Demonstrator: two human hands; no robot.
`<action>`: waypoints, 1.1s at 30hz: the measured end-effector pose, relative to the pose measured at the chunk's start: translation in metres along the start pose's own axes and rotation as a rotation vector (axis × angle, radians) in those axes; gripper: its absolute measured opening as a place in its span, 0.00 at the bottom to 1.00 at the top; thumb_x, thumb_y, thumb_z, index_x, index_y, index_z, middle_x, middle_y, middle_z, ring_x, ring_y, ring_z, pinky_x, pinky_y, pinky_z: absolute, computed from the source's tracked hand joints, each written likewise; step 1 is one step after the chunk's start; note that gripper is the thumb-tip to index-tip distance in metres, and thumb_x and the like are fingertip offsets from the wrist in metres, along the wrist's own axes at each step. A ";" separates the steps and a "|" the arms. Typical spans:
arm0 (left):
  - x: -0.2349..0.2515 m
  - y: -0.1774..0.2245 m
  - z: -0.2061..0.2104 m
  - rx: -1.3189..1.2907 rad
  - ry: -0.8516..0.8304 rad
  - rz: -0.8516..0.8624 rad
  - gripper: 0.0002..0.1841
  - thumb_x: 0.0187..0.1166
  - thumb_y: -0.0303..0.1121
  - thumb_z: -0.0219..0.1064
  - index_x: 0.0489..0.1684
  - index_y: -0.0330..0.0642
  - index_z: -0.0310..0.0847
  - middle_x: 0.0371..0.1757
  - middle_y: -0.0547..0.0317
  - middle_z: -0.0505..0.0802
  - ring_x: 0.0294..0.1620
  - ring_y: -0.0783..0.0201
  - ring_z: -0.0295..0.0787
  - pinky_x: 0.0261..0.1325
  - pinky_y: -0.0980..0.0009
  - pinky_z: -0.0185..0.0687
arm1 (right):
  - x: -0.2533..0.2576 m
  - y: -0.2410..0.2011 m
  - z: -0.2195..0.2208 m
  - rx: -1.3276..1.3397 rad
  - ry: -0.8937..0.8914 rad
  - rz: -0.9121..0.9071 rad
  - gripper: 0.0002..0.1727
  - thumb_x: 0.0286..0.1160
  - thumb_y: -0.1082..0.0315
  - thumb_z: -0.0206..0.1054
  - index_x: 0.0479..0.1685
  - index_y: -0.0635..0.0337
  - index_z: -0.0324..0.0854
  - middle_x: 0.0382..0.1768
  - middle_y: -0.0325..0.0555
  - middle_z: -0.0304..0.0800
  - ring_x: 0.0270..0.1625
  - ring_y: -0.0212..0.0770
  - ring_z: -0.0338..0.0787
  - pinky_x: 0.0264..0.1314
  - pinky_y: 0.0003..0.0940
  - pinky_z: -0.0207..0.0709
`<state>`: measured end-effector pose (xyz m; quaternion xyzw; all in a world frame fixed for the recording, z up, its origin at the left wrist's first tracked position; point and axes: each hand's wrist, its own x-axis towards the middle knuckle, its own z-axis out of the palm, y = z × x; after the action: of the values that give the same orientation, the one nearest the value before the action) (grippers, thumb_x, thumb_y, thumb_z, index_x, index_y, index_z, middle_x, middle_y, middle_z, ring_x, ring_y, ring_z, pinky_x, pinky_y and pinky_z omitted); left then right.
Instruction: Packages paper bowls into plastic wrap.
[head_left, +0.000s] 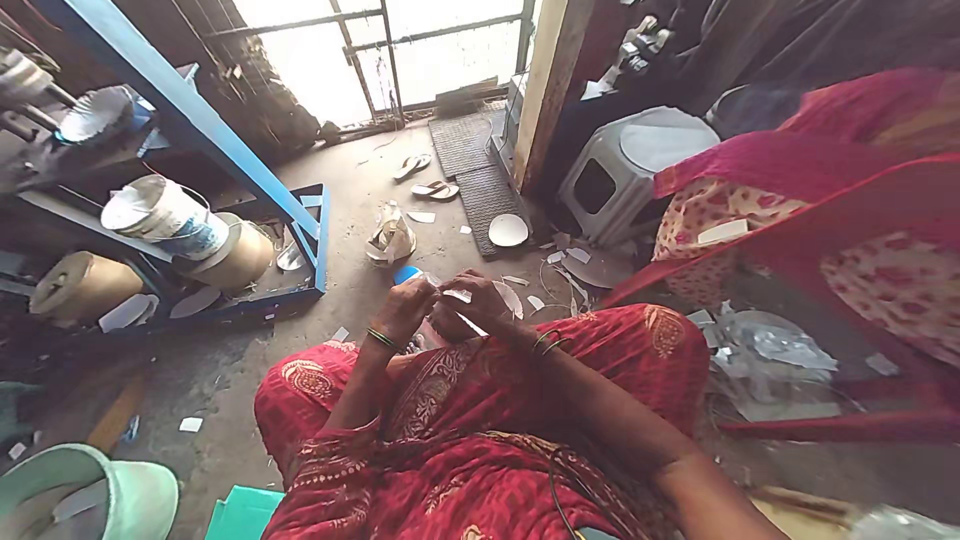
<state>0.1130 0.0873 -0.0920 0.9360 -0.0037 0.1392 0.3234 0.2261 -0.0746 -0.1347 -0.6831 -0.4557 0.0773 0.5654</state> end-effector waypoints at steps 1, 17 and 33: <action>-0.001 0.000 0.002 0.047 -0.005 0.011 0.09 0.81 0.26 0.67 0.39 0.27 0.88 0.36 0.43 0.93 0.36 0.54 0.93 0.49 0.57 0.91 | 0.001 0.002 0.001 -0.038 0.006 -0.032 0.08 0.71 0.68 0.75 0.43 0.62 0.94 0.46 0.51 0.95 0.56 0.48 0.89 0.66 0.44 0.78; 0.003 0.014 0.038 0.372 0.035 -0.030 0.15 0.84 0.19 0.56 0.59 0.30 0.87 0.57 0.40 0.94 0.60 0.45 0.93 0.67 0.53 0.85 | 0.001 0.015 0.003 0.011 0.038 0.213 0.06 0.72 0.74 0.72 0.40 0.70 0.88 0.47 0.61 0.87 0.57 0.54 0.85 0.65 0.48 0.77; 0.016 0.009 0.031 -0.807 0.125 -0.746 0.11 0.89 0.29 0.59 0.58 0.29 0.79 0.47 0.52 0.87 0.43 0.68 0.84 0.52 0.70 0.82 | 0.006 0.021 0.006 -0.191 0.126 -0.031 0.14 0.75 0.73 0.71 0.57 0.66 0.89 0.55 0.60 0.91 0.62 0.60 0.88 0.69 0.56 0.78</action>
<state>0.1356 0.0623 -0.1057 0.6654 0.2945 0.0581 0.6835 0.2369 -0.0646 -0.1518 -0.7302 -0.4350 -0.0183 0.5265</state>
